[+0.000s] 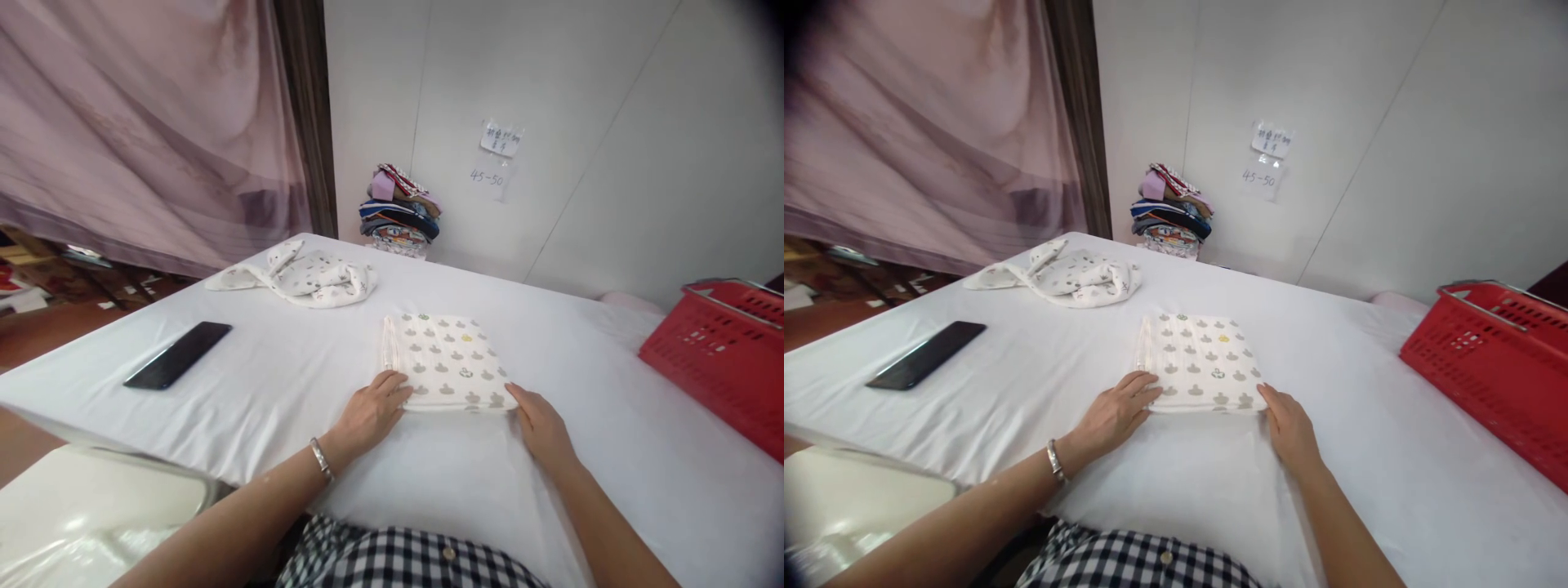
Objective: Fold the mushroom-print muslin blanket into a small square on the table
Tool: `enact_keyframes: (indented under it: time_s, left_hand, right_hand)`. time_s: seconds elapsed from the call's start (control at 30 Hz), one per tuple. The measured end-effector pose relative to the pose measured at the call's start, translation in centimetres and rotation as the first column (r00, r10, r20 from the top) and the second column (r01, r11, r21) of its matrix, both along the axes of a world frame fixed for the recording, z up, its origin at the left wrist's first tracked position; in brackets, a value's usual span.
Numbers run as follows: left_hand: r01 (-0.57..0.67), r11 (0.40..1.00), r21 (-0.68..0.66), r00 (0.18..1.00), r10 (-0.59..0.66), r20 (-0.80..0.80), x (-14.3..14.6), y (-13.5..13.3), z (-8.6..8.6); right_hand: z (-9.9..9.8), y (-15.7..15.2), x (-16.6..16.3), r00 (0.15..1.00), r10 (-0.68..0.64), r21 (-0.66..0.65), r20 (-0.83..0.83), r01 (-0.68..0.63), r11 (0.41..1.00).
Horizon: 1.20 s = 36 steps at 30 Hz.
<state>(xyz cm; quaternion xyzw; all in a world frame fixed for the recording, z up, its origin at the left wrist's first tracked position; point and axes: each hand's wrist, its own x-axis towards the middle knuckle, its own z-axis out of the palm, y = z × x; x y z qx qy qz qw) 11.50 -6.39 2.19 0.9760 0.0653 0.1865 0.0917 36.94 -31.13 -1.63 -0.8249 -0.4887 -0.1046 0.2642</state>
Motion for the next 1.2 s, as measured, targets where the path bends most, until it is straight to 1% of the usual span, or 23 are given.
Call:
enact_keyframes:
  time_s: [0.07,0.17,0.2,0.27,0.37,0.43,0.47,0.53,0.63,0.67,0.73,0.8,0.83,0.87,0.9,0.97,1.0,1.03,1.07,1.1,1.13,1.2]
  left_hand:
    - [0.016,0.999,-0.038,1.0,-0.015,0.017,-0.2,0.0,0.3]
    - [0.035,0.991,-0.133,0.999,-0.03,0.044,-0.5,0.1,0.9]
    - [0.031,0.985,-0.17,0.999,-0.022,0.049,-0.4,0.2,1.2]
    - [-0.019,0.971,-0.237,0.998,0.034,0.058,0.1,0.6,1.7]
    - [-0.125,0.958,-0.258,0.985,0.151,0.084,2.0,1.2,2.2]
    - [-0.149,0.965,-0.214,0.98,0.174,0.101,3.7,1.4,2.2]
    - [-0.156,0.97,-0.188,0.981,0.175,0.089,4.4,1.4,2.0]
    - [-0.189,0.968,-0.164,0.981,0.194,0.014,5.4,1.3,1.4]
    - [-0.242,0.951,-0.192,0.969,0.229,-0.091,5.5,1.2,-0.1]
    - [-0.241,0.948,-0.207,0.97,0.228,-0.087,5.3,1.2,-0.6]
    - [-0.232,0.941,-0.245,0.972,0.235,-0.018,4.8,1.6,-1.3]
    - [-0.264,0.908,-0.326,0.948,0.307,0.088,4.4,2.2,-1.5]
    - [-0.292,0.874,-0.388,0.922,0.365,0.127,4.4,2.6,-1.4]
    - [-0.324,0.828,-0.458,0.894,0.426,0.137,4.3,3.0,-1.3]
    - [-0.357,0.772,-0.526,0.87,0.479,0.113,4.3,3.4,-1.1]
    - [-0.421,0.658,-0.624,0.843,0.537,-0.002,4.3,4.1,-0.7]
    - [-0.452,0.611,-0.65,0.835,0.547,-0.066,4.3,4.3,-0.5]
    - [-0.476,0.577,-0.664,0.827,0.55,-0.114,4.3,4.5,-0.4]
    - [-0.491,0.557,-0.67,0.823,0.549,-0.147,4.2,4.6,-0.3]
    - [-0.498,0.549,-0.671,0.823,0.544,-0.165,4.2,4.6,-0.2]
    - [-0.5,0.552,-0.668,0.826,0.535,-0.176,4.2,4.5,-0.2]
    - [-0.493,0.569,-0.658,0.837,0.516,-0.181,4.3,4.2,-0.1]
  right_hand:
    - [-0.3,-0.3,0.1,0.999,-0.004,-0.029,-0.054,0.002,1.0]
    - [-0.3,-0.7,0.5,0.973,-0.024,-0.034,-0.228,0.017,0.999]
    - [0.1,-0.8,0.6,0.957,-0.021,-0.022,-0.288,0.016,1.0]
    - [1.3,-0.4,0.8,0.931,0.009,0.018,-0.365,-0.002,1.0]
    - [4.0,2.0,0.3,0.931,0.061,0.061,-0.361,-0.042,0.997]
    - [5.4,4.7,-0.3,0.951,0.084,0.034,-0.297,-0.077,0.996]
    - [5.7,6.1,-0.5,0.964,0.097,0.002,-0.247,-0.1,0.995]
    - [5.5,8.6,-0.6,0.983,0.119,-0.108,-0.141,-0.134,0.985]
    - [3.8,10.5,-0.2,0.991,0.096,-0.29,-0.092,-0.119,0.95]
    - [3.1,10.6,0.1,0.992,0.082,-0.317,-0.097,-0.109,0.942]
    - [1.9,10.3,0.5,0.992,0.068,-0.308,-0.104,-0.097,0.946]
    - [1.4,9.9,0.7,0.99,0.068,-0.255,-0.12,-0.097,0.962]
    - [1.3,9.6,0.8,0.987,0.069,-0.225,-0.143,-0.101,0.969]
    - [1.4,9.5,0.8,0.981,0.072,-0.189,-0.18,-0.106,0.976]
    - [1.6,9.4,0.9,0.971,0.075,-0.144,-0.228,-0.11,0.984]
    - [2.0,9.1,1.0,0.938,0.07,-0.019,-0.341,-0.081,0.997]
    - [2.3,8.9,1.2,0.917,0.054,0.044,-0.394,-0.04,0.998]
    - [2.5,8.7,1.3,0.899,0.03,0.096,-0.438,0.013,0.995]
    - [2.6,8.5,1.6,0.884,-0.003,0.128,-0.468,0.071,0.989]
    - [2.7,8.2,1.8,0.873,-0.043,0.139,-0.486,0.126,0.982]
    - [2.8,7.9,2.0,0.863,-0.086,0.128,-0.497,0.171,0.977]
    - [2.6,7.3,2.5,0.842,-0.149,0.077,-0.518,0.22,0.973]
